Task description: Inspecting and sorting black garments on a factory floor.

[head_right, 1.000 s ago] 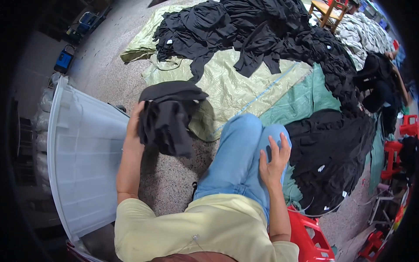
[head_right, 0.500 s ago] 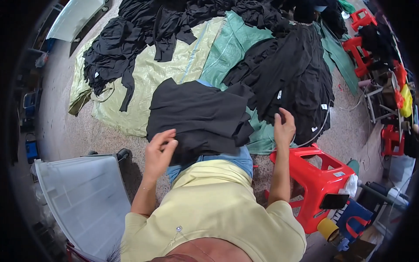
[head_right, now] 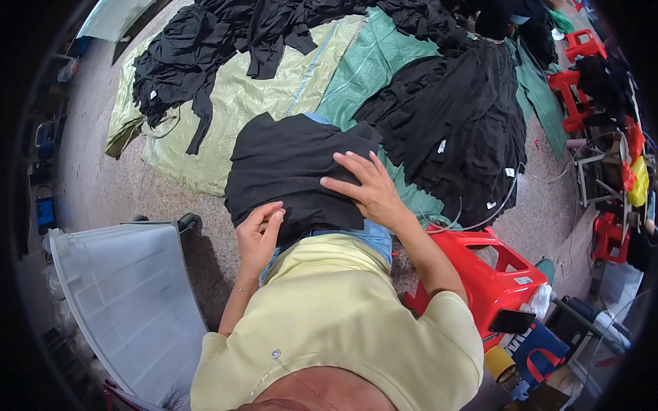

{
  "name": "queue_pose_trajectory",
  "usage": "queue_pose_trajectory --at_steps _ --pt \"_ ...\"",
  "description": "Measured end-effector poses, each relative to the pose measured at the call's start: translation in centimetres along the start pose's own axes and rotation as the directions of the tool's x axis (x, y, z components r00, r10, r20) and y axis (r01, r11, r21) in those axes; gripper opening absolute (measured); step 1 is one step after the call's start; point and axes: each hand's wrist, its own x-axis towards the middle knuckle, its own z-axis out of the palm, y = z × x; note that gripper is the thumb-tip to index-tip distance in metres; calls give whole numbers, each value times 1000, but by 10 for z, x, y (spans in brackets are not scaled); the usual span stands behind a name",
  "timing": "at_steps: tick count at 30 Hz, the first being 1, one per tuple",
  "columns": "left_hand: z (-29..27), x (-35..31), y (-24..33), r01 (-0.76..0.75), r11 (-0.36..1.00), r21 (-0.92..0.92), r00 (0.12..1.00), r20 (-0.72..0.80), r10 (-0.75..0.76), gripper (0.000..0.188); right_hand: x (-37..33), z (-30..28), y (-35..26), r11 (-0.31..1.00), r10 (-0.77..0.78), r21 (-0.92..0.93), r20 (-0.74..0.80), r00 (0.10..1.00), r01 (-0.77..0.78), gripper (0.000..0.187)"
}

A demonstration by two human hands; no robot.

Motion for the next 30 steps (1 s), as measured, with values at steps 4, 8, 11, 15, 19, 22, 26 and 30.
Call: queue_pose_trajectory --at_steps 4,8,11,15,19,22,26,30 --pt "-10 4 -3 -80 992 93 993 93 71 30 17 4 -1 982 -140 92 -247 959 167 39" --pt "-7 4 -11 -390 825 410 921 149 361 94 45 -22 -40 925 281 344 -326 902 -164 12" --pt "1 12 -30 -369 751 548 902 16 432 111 76 -61 -83 764 346 644 -379 858 -24 16" --pt "-12 37 -74 -259 823 506 790 -379 481 92 96 -109 -135 517 329 854 -258 908 55 17" --pt "-55 54 -97 -236 969 65 904 -352 244 41 102 -133 -157 621 292 766 -423 858 167 23" --pt "-124 67 -68 -227 867 -444 868 -495 -27 29 98 -148 -159 651 464 746 -536 705 139 31" --pt "-269 47 17 -553 755 -352 674 -721 158 27 92 -162 -146 664 419 704 -628 656 250 39" --pt "-354 16 109 -657 754 11 591 -613 524 33 85 -162 -129 160 279 821 -571 772 549 36"
